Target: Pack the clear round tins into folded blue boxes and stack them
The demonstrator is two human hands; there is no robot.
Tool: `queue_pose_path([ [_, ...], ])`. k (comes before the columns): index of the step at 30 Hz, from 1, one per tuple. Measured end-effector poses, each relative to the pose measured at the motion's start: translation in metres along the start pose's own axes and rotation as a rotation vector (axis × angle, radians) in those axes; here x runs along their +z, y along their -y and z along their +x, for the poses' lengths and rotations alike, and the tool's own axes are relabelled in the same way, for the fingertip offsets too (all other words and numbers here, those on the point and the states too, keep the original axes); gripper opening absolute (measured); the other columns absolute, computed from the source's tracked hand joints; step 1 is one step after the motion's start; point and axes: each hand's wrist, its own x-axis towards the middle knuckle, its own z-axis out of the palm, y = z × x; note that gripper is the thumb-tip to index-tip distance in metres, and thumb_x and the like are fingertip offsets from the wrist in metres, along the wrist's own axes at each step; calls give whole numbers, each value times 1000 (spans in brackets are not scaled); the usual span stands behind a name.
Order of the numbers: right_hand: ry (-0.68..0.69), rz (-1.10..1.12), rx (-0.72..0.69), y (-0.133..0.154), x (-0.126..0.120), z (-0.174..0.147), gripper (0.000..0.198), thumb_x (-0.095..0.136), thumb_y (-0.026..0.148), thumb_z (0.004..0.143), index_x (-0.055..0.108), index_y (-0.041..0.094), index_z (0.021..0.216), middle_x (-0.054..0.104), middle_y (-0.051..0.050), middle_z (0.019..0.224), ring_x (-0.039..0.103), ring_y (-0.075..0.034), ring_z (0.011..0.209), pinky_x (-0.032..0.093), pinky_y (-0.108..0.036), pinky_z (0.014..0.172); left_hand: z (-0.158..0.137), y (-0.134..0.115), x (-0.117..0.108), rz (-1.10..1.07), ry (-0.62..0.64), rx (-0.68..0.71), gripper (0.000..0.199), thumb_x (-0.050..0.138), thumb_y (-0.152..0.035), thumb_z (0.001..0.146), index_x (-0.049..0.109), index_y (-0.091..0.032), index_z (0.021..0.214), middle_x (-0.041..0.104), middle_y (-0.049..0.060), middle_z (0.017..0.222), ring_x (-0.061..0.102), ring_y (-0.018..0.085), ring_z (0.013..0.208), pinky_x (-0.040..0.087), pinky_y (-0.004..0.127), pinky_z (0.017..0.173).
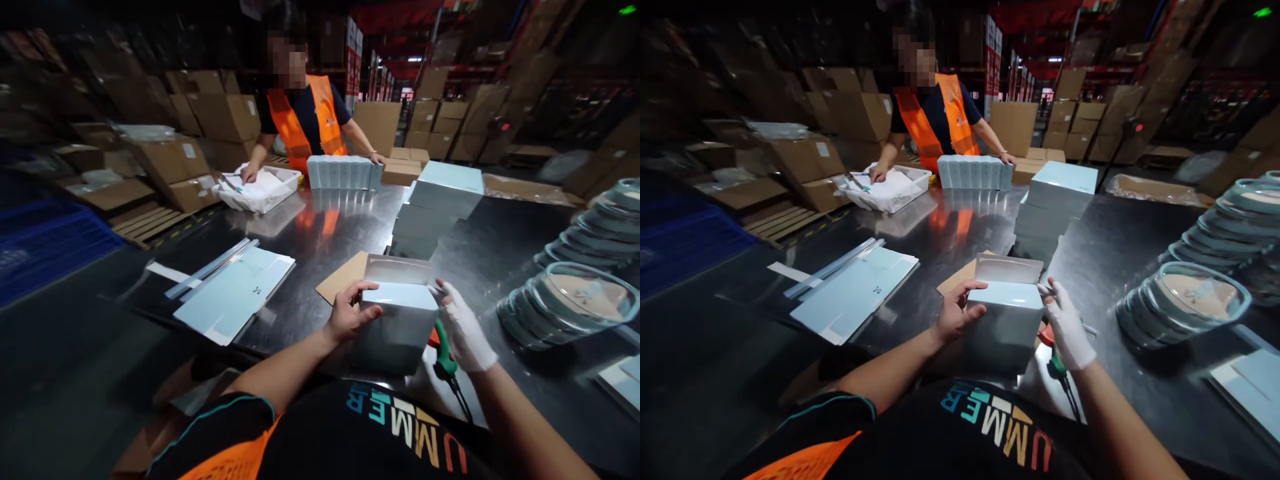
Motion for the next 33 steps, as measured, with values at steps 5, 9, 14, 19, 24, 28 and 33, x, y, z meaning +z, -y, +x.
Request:
queue_pose_path([
  [5, 197, 27, 18, 21, 29, 4, 37, 74, 52, 88, 68, 24, 112, 81, -8, 110, 76, -31, 107, 65, -48, 96, -5, 7, -3, 49, 40, 65, 62, 85, -76, 80, 76, -19, 105, 73, 14, 111, 73, 29, 104, 60, 42, 90],
  [9, 267, 11, -179, 3, 14, -3, 58, 92, 50, 77, 68, 25, 123, 72, -16, 143, 68, -36, 136, 55, -55, 116, 0, 14, -9, -107, -54, 142, 65, 95, -70, 72, 63, -24, 105, 74, 12, 118, 75, 30, 119, 61, 45, 102],
  [14, 366, -30, -314, -4, 7, -19, 30, 81, 39, 95, 76, 28, 123, 61, -14, 163, 55, -33, 155, 47, -61, 126, 14, 0, -26, 48, 284, 192, 50, 86, -73, 81, 81, -26, 97, 79, 13, 109, 74, 35, 124, 55, 60, 114],
  [19, 401, -35, -361, 8, 10, -19, 24, 73, 33, 101, 81, 32, 124, 69, -11, 155, 66, -30, 144, 53, -58, 123, 16, -14, -33, 72, 388, 294, 37, 72, -62, 99, 88, -28, 100, 86, 13, 110, 75, 33, 126, 56, 60, 113],
  [24, 306, -88, -250, -8, 14, -29, 55, 83, 41, 88, 71, 31, 141, 59, -13, 165, 59, -36, 153, 51, -61, 124, 14, -8, -29, 85, 343, 297, 38, 73, -63, 99, 89, -29, 100, 87, 13, 108, 77, 34, 125, 59, 58, 110],
  [28, 289, -92, -59, -22, 26, -43, 77, 90, 43, 72, 63, 28, 143, 77, -16, 136, 78, -41, 122, 68, -57, 100, 8, 10, -37, 98, 196, 242, 68, 77, -78, 87, 82, -27, 131, 80, 20, 136, 70, 39, 140, 54, 60, 120],
  [33, 41, -47, -40, 24, 2, 6, 65, 87, 53, 78, 61, 28, 133, 81, -12, 117, 80, -34, 102, 71, -49, 86, -2, 33, -83, 152, -39, 25, 102, 73, -87, 83, 55, -23, 161, 56, 25, 166, 58, 39, 153, 47, 57, 127],
])
